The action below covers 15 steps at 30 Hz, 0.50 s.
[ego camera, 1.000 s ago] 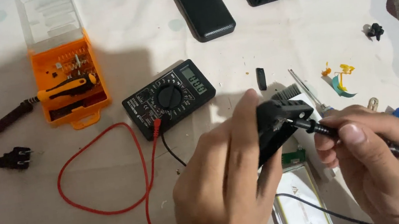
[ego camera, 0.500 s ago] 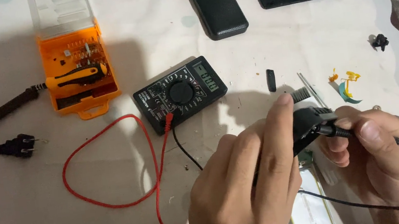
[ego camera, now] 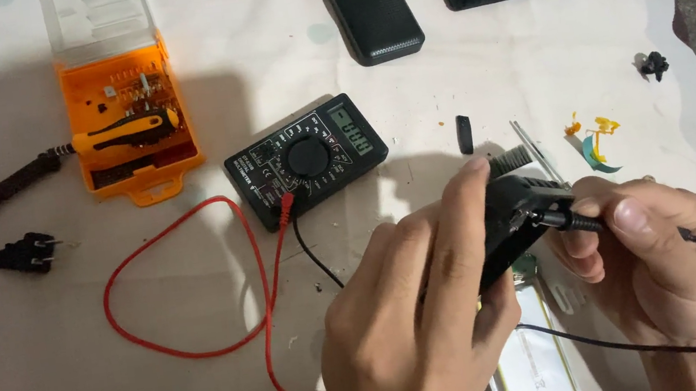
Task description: Assembling a black power bank by fitting the internal battery and circuit board into the plastic casing and using a screwdriver.
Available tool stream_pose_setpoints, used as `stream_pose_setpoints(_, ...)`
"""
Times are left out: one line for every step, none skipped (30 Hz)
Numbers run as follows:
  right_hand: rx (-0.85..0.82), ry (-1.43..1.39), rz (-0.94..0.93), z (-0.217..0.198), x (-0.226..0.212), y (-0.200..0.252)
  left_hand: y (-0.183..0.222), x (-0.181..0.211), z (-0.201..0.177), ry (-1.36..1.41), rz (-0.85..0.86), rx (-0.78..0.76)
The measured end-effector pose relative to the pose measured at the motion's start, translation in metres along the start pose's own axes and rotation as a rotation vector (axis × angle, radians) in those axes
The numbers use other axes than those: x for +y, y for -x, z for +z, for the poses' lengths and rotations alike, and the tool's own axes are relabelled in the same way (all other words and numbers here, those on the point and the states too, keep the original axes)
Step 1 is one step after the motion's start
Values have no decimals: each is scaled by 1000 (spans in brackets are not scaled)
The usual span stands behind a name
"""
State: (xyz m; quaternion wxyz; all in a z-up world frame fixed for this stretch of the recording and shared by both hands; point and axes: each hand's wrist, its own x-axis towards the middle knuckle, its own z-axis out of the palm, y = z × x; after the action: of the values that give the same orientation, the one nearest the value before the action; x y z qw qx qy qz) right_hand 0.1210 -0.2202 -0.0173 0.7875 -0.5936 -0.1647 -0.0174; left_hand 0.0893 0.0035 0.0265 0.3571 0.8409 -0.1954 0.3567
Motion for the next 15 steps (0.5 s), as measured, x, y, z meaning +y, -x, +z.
stream_pose_setpoints(2, 0, 0, -1, 0, 0, 0, 0, 0, 1, 1, -2)
stream_pose_setpoints(-15, 15, -7, -1, 0, 0, 1, 0, 1, 7, 0, 3)
stream_pose_setpoints(-33, 29, -15, -2, -1, 0, 1, 0, 1, 11, -1, 8)
stream_pose_setpoints(-31, 29, -15, 3, -2, -1, 4, -1, 5, 12, 0, 7)
stream_pose_setpoints(14, 37, 5, 8, -4, -2, 7, -1, 8, 25, -41, 16)
stream_pose_setpoints(59, 44, 26, 12, -5, -2, 10, -1, 12, 38, -81, 24)
stream_pose_setpoints(61, 44, 25, 14, -6, -2, 8, 0, 12, 38, -80, 22)
stream_pose_setpoints(119, 111, 42, 16, -7, -2, 6, 2, 11, 22, -157, -4)
stream_pose_setpoints(177, 176, 60, 19, -7, -1, 5, 4, 11, 6, -232, -33)
stream_pose_setpoints(180, 174, 60, 18, -7, 1, 7, 3, 13, 6, -230, -35)
stream_pose_setpoints(213, 243, 69, 17, -6, 2, 10, 3, 15, 0, -272, -49)
stream_pose_setpoints(246, 312, 78, 15, -5, 3, 12, 2, 18, -6, -314, -62)
stream_pose_setpoints(249, 310, 80, 17, -6, 2, 12, 0, 17, -6, -314, -66)
stream_pose_setpoints(216, 303, 73, 18, -8, 1, 12, -3, 17, 33, -296, -63)
stream_pose_setpoints(186, 298, 64, 19, -9, 0, 12, -4, 18, 74, -276, -60)
